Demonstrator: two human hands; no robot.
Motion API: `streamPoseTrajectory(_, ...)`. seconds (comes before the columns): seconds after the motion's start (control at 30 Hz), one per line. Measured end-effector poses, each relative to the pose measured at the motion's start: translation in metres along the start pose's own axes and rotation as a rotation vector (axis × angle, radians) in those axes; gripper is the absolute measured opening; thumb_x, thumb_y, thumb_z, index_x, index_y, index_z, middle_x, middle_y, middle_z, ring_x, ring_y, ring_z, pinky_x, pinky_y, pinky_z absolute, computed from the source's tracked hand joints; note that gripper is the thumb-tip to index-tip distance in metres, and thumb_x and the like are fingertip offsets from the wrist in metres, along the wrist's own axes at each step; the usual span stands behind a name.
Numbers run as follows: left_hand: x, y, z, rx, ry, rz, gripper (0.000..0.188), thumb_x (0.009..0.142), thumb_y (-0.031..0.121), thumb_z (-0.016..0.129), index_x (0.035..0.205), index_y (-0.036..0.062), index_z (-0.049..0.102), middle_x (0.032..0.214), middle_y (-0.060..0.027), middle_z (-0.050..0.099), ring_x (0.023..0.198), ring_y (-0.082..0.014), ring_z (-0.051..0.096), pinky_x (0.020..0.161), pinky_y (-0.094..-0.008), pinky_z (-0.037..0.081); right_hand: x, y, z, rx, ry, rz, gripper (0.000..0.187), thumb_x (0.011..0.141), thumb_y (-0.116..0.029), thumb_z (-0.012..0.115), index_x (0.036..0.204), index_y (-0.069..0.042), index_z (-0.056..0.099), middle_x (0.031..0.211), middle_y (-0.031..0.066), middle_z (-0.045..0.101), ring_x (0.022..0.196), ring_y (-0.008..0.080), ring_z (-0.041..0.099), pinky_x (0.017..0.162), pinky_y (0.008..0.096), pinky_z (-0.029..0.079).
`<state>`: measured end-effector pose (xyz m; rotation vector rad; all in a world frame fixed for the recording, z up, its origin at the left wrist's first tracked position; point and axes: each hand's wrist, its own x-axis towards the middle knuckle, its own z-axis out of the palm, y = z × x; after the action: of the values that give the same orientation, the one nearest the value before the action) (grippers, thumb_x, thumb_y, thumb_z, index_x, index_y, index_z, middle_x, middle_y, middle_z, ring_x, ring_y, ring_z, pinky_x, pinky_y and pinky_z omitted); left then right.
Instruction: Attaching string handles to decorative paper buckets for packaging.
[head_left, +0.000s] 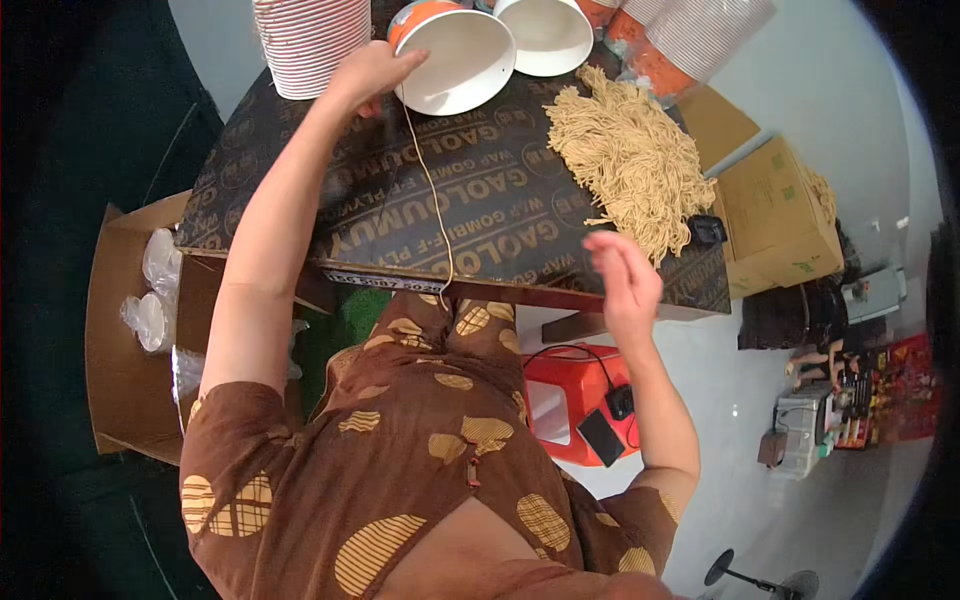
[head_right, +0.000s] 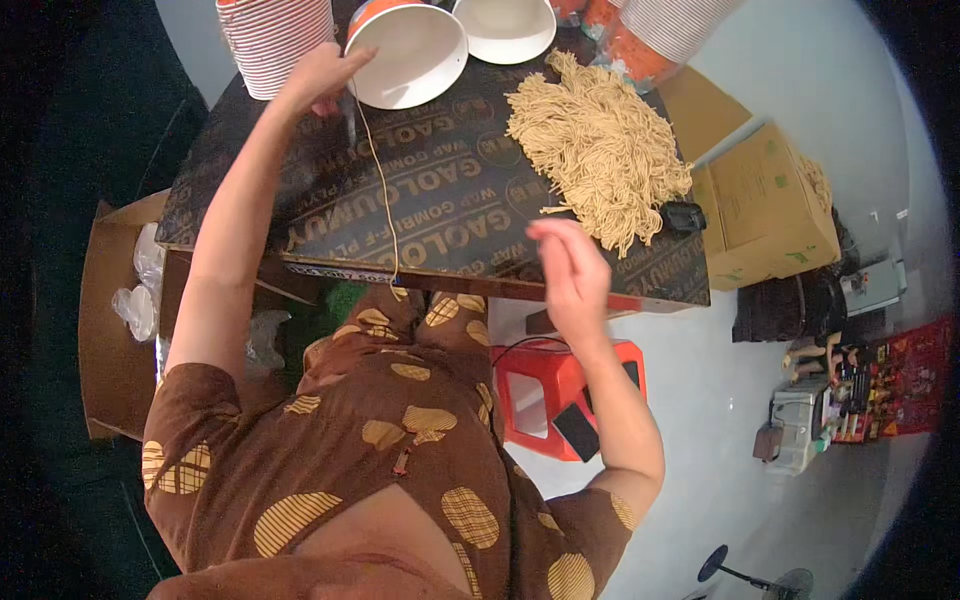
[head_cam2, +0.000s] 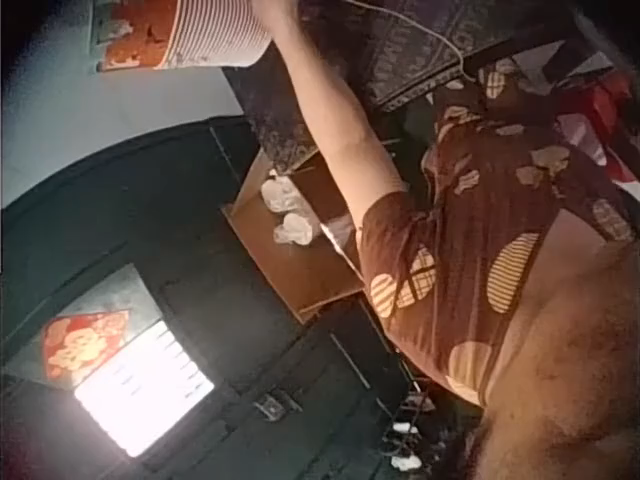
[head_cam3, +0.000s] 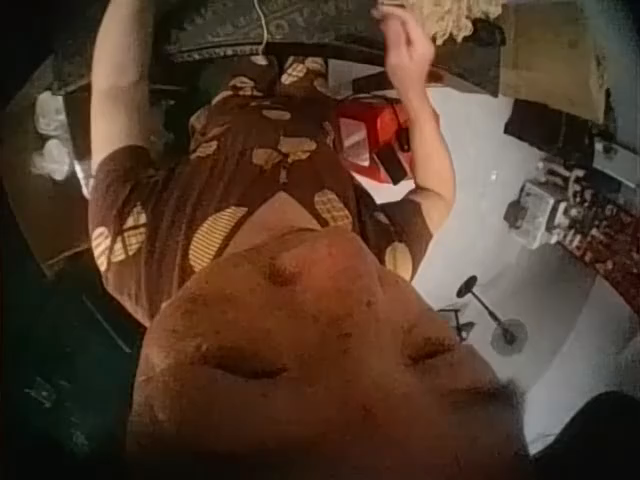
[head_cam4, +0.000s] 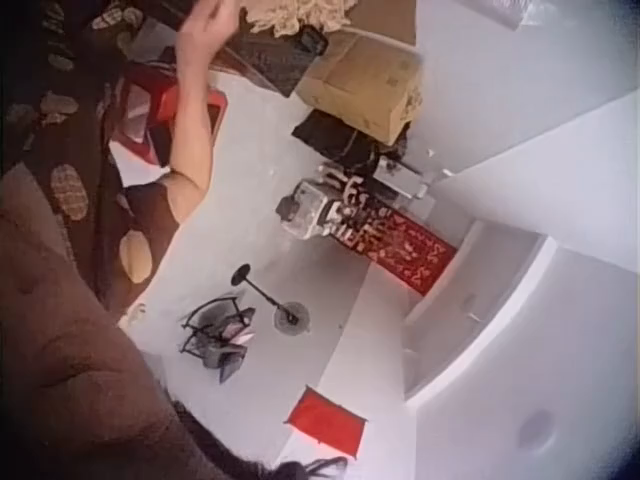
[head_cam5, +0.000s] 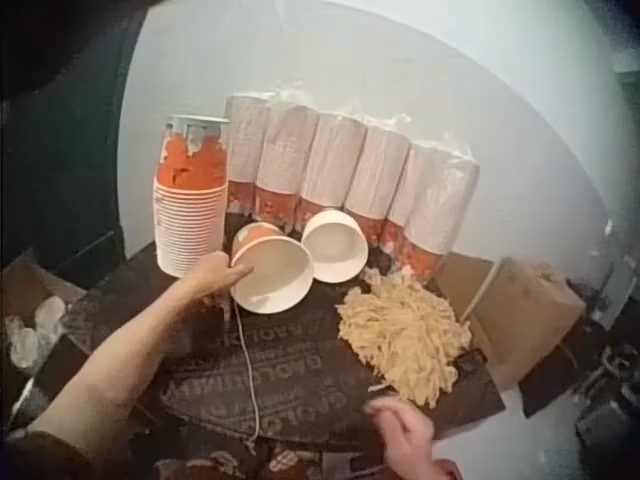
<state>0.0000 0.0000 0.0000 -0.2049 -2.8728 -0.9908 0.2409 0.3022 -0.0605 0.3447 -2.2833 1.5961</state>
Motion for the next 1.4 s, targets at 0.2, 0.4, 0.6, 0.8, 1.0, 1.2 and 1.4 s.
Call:
streamPoseTrajectory(0.2,0.003,-0.006,0.027,-0.254,0.036,-0.046,0.050,0.100,0.031,0.039,0.093,-0.0134,0.060,0.061,-0.0169,0.064,0.048,-0.0269,0.065,0.046,-0.0371,0.055,0.054,0.000,0.049,0.182,-0.185,0.147,0.026,0.098,-0.014,0.048,0.111,0.003,0.062,0.101,0.0059,0.066,0.091,0.0109,0.059,0.081,0.0253,0.047)
streamPoseTrajectory(0.4,-0.022,0.019,0.049,-0.395,0.093,0.152,0.043,0.098,0.027,0.041,0.090,-0.0106,0.061,0.064,-0.0217,0.063,0.054,-0.0299,0.066,0.053,-0.0424,0.053,0.098,0.013,0.105,0.305,-0.305,0.349,0.047,0.101,-0.025,0.048,0.135,0.007,0.044,0.128,0.0165,0.056,0.118,0.0246,0.053,0.100,0.0357,0.043)
streamPoseTrajectory(0.6,-0.041,0.038,0.056,-0.478,0.171,0.320,0.036,0.098,0.029,0.044,0.107,-0.0034,0.059,0.083,-0.0289,0.063,0.082,-0.0432,0.065,0.071,-0.0473,0.049,0.119,0.003,0.132,0.685,-0.237,0.395,0.039,0.100,-0.028,0.048,0.128,-0.001,0.050,0.120,0.0102,0.059,0.110,0.0187,0.055,0.097,0.0356,0.039)
streamPoseTrajectory(0.8,-0.034,0.026,0.049,-0.522,0.208,0.293,0.031,0.097,0.023,0.047,0.113,-0.0006,0.058,0.084,-0.0267,0.064,0.080,-0.0403,0.066,0.069,-0.0433,0.049,0.128,0.012,0.124,0.859,-0.338,0.456,0.021,0.098,-0.019,0.054,0.103,0.000,0.059,0.064,-0.0050,0.043,0.052,0.0062,0.037,0.051,0.0224,0.034)
streamPoseTrajectory(1.0,-0.031,0.019,0.033,-0.658,0.131,0.141,0.041,0.102,0.033,0.041,0.108,-0.0054,0.057,0.063,-0.0076,0.058,0.046,-0.0137,0.057,0.042,-0.0286,0.046,0.134,0.013,0.104,0.818,-0.172,0.349,0.022,0.096,-0.018,0.058,0.091,0.003,0.062,0.058,-0.0053,0.039,0.049,0.0051,0.034,0.046,0.0217,0.030)
streamPoseTrajectory(1.2,-0.042,0.028,0.040,-1.079,-0.043,0.173,0.047,0.104,0.037,0.037,0.101,-0.0068,0.055,0.062,-0.0083,0.058,0.048,-0.0131,0.058,0.040,-0.0253,0.048,0.134,0.019,0.113,0.886,-0.246,0.451,0.030,0.098,-0.020,0.053,0.116,0.004,0.052,0.109,0.0147,0.059,0.075,0.0157,0.059,0.057,0.0247,0.048)
streamPoseTrajectory(1.4,-0.046,0.029,0.040,-0.965,-0.054,0.209,0.050,0.102,0.044,0.038,0.107,-0.0040,0.054,0.067,-0.0071,0.059,0.049,-0.0103,0.057,0.039,-0.0233,0.045,0.123,0.007,0.107,0.722,-0.372,0.420,0.025,0.097,-0.023,0.056,0.100,0.002,0.063,0.069,-0.0004,0.054,0.053,0.0046,0.039,0.046,0.0184,0.028)
